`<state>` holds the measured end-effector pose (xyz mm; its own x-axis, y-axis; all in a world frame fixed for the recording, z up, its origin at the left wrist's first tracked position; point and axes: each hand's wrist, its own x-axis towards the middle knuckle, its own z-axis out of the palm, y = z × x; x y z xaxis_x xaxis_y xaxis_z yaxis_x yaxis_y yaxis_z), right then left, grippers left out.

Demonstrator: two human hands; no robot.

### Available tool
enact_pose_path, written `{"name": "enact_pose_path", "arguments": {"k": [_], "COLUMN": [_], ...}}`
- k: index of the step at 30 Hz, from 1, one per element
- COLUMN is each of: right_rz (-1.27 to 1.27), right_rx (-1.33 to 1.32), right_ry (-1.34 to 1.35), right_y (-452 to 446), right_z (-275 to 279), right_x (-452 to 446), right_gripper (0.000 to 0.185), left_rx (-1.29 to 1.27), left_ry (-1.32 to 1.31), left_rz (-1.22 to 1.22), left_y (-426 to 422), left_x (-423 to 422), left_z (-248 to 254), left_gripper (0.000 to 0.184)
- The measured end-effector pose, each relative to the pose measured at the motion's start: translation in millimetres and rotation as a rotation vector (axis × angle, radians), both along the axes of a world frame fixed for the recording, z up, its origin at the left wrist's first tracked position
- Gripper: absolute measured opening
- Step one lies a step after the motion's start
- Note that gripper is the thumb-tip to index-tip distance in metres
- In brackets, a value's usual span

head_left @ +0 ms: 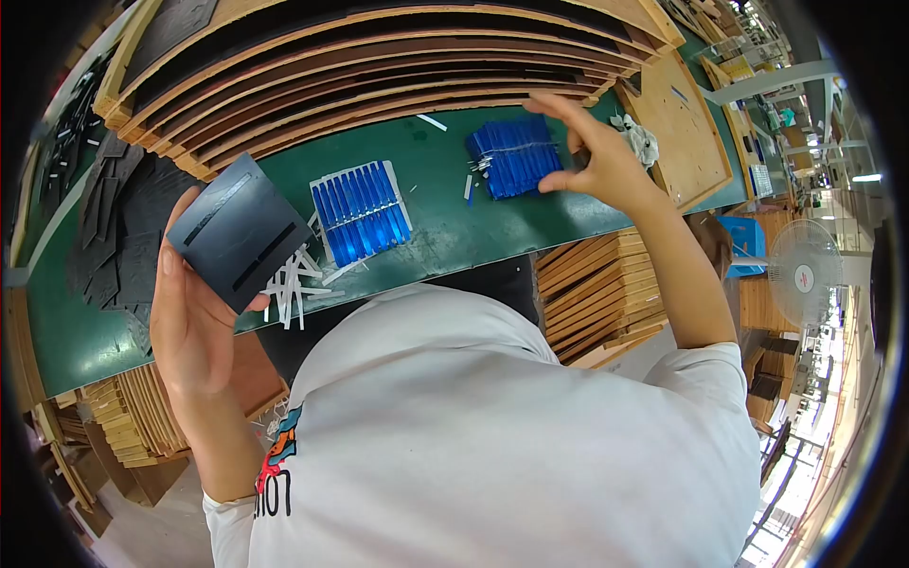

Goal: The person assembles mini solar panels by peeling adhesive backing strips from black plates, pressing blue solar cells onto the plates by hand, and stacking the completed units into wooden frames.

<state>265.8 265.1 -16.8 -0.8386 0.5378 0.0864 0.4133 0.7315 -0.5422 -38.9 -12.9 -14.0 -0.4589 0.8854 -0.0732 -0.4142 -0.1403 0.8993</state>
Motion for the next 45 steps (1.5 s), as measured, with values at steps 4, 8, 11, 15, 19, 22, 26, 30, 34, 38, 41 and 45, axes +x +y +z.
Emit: {"name": "enact_pose_path", "arguments": {"k": [4,8,11,15,19,22,26,30,34,38,41,45], "right_rz": [0.002,-0.024,0.128,0.217,0.218,0.247,0.255,0.224,0.219,0.23,0.246,0.266], "right_rx": [0.028,0.045,-0.027,-0.036,-0.03,0.015,0.015,-0.02,-0.004,0.043,0.095,0.16], "right_ry": [0.122,0.165,0.204,0.15,0.093,0.122,0.126,0.137,0.162,0.195,0.228,0.281], "right_y": [-5,-47,-78,-97,-102,-102,-103,-101,-100,-101,-99,-98], "right_z": [3,6,-4,-15,-23,-30,-27,-29,-31,-24,-22,-13], "right_x": [-2,-37,-71,-101,-114,-115,-117,-117,-117,-117,-115,-113], "right_gripper": [0.092,0.076,0.072,0.077,0.079,0.08,0.082,0.084,0.084,0.083,0.083,0.084], "left_rx": [0.024,0.034,0.029,0.043,0.042,0.028,0.033,0.037,0.026,0.026,0.035,0.035], "left_ry": [0.0,-0.024,-0.012,-0.016,-0.027,-0.023,-0.029,-0.021,-0.026,-0.034,-0.041,-0.043], "left_rz": [-0.02,-0.001,0.009,0.009,0.026,0.026,0.027,0.009,0.025,0.03,0.02,0.015], "left_y": [-4,-5,-6,-11,-17,-20,-18,-16,-15,-14,-14,-13], "left_x": [-6,-11,-13,-17,-21,-23,-24,-24,-22,-23,-23,-22], "left_z": [-2,-5,-6,-7,-9,-12,-13,-14,-13,-12,-13,-14], "left_gripper": [0.057,0.056,0.055,0.056,0.056,0.056,0.057,0.057,0.057,0.056,0.056,0.056]}}
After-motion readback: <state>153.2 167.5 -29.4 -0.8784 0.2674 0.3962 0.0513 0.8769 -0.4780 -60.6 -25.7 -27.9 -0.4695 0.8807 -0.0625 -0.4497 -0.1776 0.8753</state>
